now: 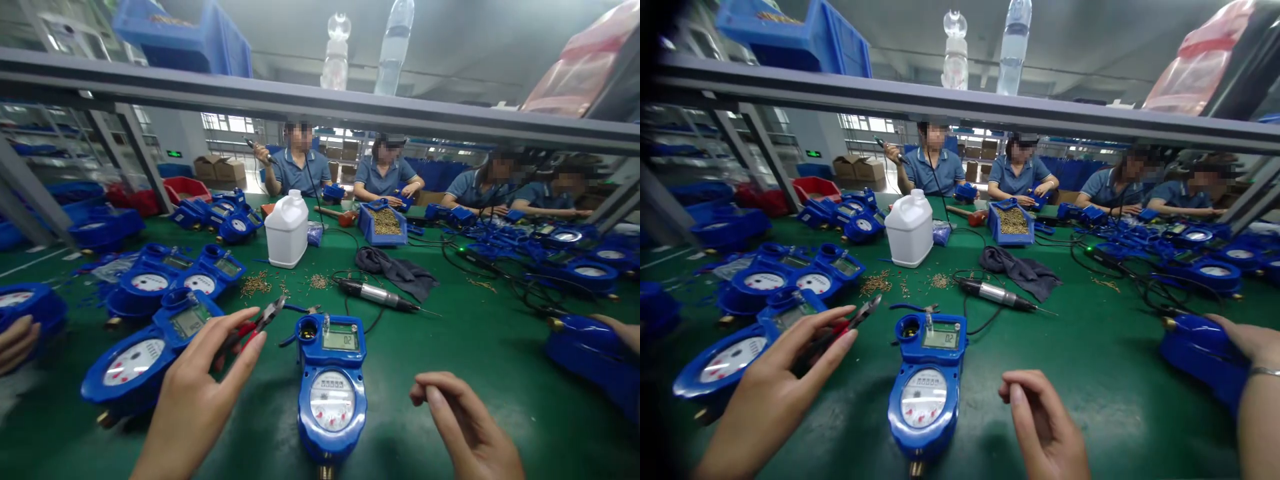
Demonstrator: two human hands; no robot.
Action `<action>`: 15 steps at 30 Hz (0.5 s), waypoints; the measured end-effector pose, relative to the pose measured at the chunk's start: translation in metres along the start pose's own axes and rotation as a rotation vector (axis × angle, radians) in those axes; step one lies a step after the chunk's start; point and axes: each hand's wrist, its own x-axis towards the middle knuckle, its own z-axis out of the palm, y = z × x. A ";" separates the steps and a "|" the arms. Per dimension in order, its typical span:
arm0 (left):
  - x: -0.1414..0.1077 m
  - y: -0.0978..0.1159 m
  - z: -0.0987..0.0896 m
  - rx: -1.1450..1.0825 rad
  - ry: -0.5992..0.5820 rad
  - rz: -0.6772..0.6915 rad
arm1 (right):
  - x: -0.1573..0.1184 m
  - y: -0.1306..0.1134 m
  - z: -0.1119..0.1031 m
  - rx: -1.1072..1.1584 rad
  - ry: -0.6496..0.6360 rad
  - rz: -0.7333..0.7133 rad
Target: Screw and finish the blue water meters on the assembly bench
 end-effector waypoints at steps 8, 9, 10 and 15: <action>-0.023 0.046 0.023 0.086 0.105 0.639 | 0.010 -0.035 0.029 0.295 -0.472 0.056; -0.026 0.050 0.028 0.091 0.083 0.681 | 0.012 -0.035 0.033 0.386 -0.524 0.087; -0.027 0.053 0.032 0.096 0.072 0.713 | 0.013 -0.035 0.038 0.483 -0.561 0.133; -0.019 0.058 0.047 0.164 0.051 0.897 | 0.013 -0.026 0.054 0.755 -0.486 0.317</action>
